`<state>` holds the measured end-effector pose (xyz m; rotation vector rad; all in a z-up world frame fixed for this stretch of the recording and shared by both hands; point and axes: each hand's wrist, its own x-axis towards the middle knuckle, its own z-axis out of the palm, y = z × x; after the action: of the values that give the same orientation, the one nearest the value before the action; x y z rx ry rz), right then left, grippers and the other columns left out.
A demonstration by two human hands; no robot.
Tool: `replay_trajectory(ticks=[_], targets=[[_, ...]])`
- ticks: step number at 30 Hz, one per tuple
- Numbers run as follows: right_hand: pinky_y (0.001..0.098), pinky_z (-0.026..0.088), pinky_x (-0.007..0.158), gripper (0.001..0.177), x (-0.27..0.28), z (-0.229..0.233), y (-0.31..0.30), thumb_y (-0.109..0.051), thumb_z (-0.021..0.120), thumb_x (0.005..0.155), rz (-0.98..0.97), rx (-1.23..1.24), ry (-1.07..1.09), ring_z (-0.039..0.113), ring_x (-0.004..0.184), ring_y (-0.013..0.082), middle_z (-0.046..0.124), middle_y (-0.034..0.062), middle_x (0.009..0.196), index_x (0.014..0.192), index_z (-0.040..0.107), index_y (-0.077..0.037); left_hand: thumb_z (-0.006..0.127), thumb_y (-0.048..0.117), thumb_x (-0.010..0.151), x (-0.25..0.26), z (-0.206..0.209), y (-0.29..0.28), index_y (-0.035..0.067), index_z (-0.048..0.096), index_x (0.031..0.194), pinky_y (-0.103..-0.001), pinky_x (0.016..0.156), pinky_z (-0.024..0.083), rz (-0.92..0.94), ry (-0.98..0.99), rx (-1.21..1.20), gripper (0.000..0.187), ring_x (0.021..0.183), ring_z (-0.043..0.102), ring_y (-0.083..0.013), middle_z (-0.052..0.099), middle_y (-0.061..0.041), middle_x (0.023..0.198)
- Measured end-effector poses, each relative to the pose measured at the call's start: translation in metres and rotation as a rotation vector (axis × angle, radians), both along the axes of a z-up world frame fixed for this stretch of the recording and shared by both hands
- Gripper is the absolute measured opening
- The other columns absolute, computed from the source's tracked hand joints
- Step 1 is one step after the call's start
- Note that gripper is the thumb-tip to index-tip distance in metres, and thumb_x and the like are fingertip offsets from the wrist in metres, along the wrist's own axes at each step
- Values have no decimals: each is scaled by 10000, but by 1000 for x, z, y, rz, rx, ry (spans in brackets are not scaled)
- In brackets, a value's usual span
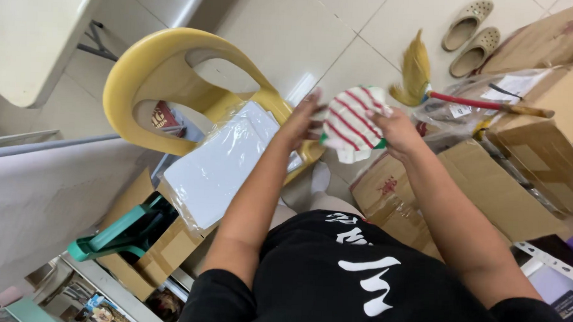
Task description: The person wipes the surface of a stack of white, plastic-wrapped items placed on a yellow chair using a striped cloth. They repeatedly rub the cloth over the plastic packaging, flip the stack over, and continue wiping the other side.
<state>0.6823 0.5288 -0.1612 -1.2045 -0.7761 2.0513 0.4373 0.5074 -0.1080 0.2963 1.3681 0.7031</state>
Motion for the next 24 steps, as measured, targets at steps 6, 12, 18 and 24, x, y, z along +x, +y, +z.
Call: replay_trajectory(ticks=[6,12,18,24], targets=[[393,550,984,421,-2,-2,38,-162,741,1004,-47,425,-765,662,1125,283,695,212,1217,1285,529,68,530,407,1070,36,-138,8,-64,543,1370,-454,955,594,98,-369,205,558,1091,724,-303,714,-201,1249],[454,393,1194,496,-48,60,32,-292,546,1067,22,937,-796,504,1415,350,534,198,1520,1498,503,-50,485,396,1093,48,-78,24,75,511,1391,-436,1029,536,426,-810,340,439,1172,672,-263,682,-120,1275],[424,381,1152,670,8,6,100,-614,379,1067,61,76,-578,554,1366,260,576,152,1449,1461,475,-81,533,432,1023,29,-21,15,59,512,1424,-494,1076,519,327,-634,300,548,1252,635,-285,658,-114,1358],[357,547,1012,411,-26,4,45,-228,728,1015,148,274,60,659,1180,206,683,141,1303,1347,624,-11,593,456,986,50,-54,32,88,448,1503,-465,1100,457,162,-124,359,651,1311,586,-322,643,-140,1384]])
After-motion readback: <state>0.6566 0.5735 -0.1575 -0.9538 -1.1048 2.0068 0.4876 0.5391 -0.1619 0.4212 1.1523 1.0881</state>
